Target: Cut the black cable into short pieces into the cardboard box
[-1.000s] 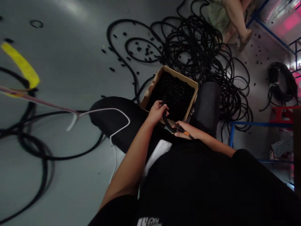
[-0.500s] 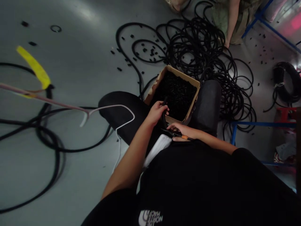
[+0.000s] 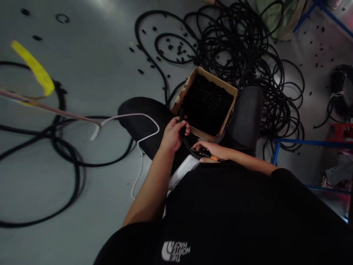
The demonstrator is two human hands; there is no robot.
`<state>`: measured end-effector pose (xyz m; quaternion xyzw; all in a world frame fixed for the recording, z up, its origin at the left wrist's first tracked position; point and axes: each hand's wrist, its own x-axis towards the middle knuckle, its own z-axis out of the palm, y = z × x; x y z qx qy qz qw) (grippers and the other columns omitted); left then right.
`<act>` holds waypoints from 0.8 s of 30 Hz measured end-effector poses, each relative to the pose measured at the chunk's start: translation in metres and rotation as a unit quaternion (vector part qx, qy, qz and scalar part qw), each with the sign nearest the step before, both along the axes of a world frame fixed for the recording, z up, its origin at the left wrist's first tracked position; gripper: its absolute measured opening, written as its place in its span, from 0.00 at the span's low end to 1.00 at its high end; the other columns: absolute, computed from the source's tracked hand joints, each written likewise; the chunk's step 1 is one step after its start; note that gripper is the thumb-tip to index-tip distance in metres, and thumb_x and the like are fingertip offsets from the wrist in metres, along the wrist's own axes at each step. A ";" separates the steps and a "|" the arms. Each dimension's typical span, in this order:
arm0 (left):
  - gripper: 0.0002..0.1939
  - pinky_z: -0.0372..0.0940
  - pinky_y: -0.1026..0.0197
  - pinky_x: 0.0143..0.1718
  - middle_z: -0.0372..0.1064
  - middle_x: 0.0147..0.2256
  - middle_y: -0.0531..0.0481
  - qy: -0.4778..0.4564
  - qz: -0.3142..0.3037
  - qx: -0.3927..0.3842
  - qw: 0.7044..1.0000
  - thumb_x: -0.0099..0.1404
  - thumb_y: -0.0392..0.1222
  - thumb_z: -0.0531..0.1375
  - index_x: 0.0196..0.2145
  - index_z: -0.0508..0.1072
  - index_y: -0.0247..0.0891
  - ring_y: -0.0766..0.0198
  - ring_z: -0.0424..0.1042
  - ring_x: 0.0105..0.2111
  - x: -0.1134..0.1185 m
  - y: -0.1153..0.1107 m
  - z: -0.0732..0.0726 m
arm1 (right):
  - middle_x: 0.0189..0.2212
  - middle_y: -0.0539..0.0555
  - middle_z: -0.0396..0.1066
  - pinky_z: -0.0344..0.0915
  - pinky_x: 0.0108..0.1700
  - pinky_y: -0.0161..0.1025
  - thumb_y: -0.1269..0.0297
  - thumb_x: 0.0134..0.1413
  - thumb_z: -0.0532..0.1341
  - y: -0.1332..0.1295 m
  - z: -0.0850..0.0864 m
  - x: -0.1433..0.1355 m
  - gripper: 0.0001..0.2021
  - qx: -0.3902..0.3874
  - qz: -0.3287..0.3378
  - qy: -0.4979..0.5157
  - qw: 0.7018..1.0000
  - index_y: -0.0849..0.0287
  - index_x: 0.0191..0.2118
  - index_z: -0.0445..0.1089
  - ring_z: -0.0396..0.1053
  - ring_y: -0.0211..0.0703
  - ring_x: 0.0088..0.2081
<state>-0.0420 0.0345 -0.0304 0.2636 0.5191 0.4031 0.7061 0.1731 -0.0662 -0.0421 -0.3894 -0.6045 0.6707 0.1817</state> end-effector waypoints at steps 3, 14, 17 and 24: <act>0.14 0.65 0.68 0.25 0.74 0.29 0.56 0.001 -0.003 0.005 1.000 0.66 0.36 0.71 0.48 0.76 0.41 0.68 0.71 0.24 0.000 -0.004 0.003 | 0.61 0.62 0.80 0.77 0.74 0.57 0.58 0.66 0.79 -0.001 0.007 0.000 0.32 0.004 0.007 0.003 1.000 0.58 0.70 0.73 0.81 0.55 0.63; 0.15 0.52 0.71 0.19 0.69 0.29 0.58 -0.052 -0.007 -0.050 0.997 0.80 0.50 0.74 0.53 0.78 0.41 0.72 0.60 0.20 -0.005 -0.007 0.004 | 0.68 0.65 0.79 0.73 0.79 0.60 0.59 0.69 0.77 0.000 -0.003 -0.001 0.29 -0.018 0.005 0.054 0.998 0.56 0.69 0.72 0.78 0.58 0.71; 0.15 0.55 0.71 0.19 0.65 0.28 0.57 -0.098 0.035 -0.098 0.990 0.86 0.52 0.69 0.48 0.80 0.36 0.73 0.61 0.21 -0.001 0.000 0.014 | 0.65 0.64 0.79 0.77 0.74 0.60 0.56 0.71 0.77 0.006 -0.009 0.009 0.30 -0.012 -0.033 0.060 0.998 0.57 0.70 0.70 0.81 0.56 0.65; 0.16 0.49 0.69 0.21 0.65 0.29 0.58 -0.122 0.180 0.027 0.976 0.97 0.55 0.57 0.51 0.74 0.44 0.73 0.58 0.23 -0.001 0.083 0.029 | 0.55 0.56 0.80 0.84 0.51 0.46 0.49 0.70 0.78 0.023 0.012 0.059 0.33 -0.075 -0.099 0.068 0.990 0.55 0.70 0.67 0.81 0.44 0.44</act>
